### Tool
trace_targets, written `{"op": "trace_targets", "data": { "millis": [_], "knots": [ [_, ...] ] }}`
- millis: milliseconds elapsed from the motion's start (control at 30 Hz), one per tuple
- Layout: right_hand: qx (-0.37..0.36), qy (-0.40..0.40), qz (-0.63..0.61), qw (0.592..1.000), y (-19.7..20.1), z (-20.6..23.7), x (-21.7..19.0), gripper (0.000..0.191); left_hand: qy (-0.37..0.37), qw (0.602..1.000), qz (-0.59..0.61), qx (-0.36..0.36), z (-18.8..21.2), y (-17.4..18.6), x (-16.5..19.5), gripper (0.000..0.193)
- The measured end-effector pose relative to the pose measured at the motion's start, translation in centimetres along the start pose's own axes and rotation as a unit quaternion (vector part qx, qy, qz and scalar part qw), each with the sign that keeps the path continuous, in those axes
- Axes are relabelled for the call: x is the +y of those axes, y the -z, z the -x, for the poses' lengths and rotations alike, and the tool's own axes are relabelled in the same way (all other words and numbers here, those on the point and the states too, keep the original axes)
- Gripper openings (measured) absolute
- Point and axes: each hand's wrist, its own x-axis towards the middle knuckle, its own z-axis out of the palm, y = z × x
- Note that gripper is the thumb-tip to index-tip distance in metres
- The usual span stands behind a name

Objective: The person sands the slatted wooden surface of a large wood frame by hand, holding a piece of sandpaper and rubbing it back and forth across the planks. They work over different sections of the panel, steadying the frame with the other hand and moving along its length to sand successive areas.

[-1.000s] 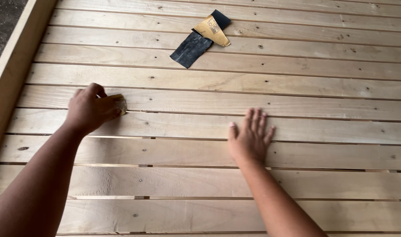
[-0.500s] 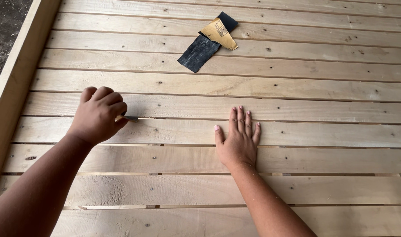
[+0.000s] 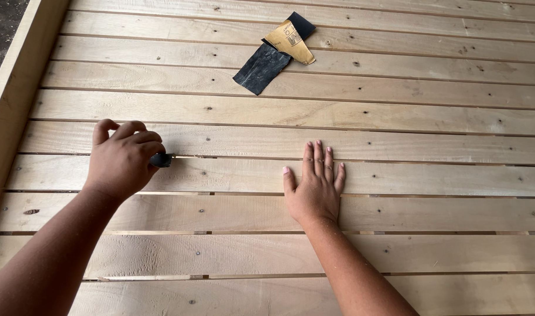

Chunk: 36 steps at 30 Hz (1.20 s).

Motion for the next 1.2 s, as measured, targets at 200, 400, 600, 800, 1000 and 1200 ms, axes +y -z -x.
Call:
{"op": "trace_targets", "data": {
  "millis": [200,400,600,800,1000,1200],
  "knots": [
    [0.002,0.002,-0.007,1.000,0.1,0.0,0.0,0.077,0.014,0.998,-0.012,-0.065,-0.4,-0.3,1.2,0.006],
    [0.008,0.003,-0.006,1.000,0.2,0.1,0.0,0.078,0.012,0.985,0.103,-0.135,-3.1,0.0,-0.4,0.019],
    [0.011,0.003,-0.010,1.000,0.3,0.0,-0.1,0.077,-0.017,0.977,0.154,-0.148,-5.9,-0.3,2.9,0.022],
    [0.010,0.002,-0.018,1.000,0.2,0.2,-0.1,0.077,0.006,0.964,0.145,-0.221,-6.4,0.1,2.1,0.024],
    [0.024,0.004,-0.008,1.000,0.1,0.1,-0.2,0.078,-0.010,0.957,0.238,-0.167,-7.9,-0.6,4.8,0.024],
    [0.021,0.002,-0.016,1.000,0.0,0.2,-0.1,0.078,-0.023,0.959,0.201,-0.197,-7.5,-0.8,2.8,0.020]
  ]
}}
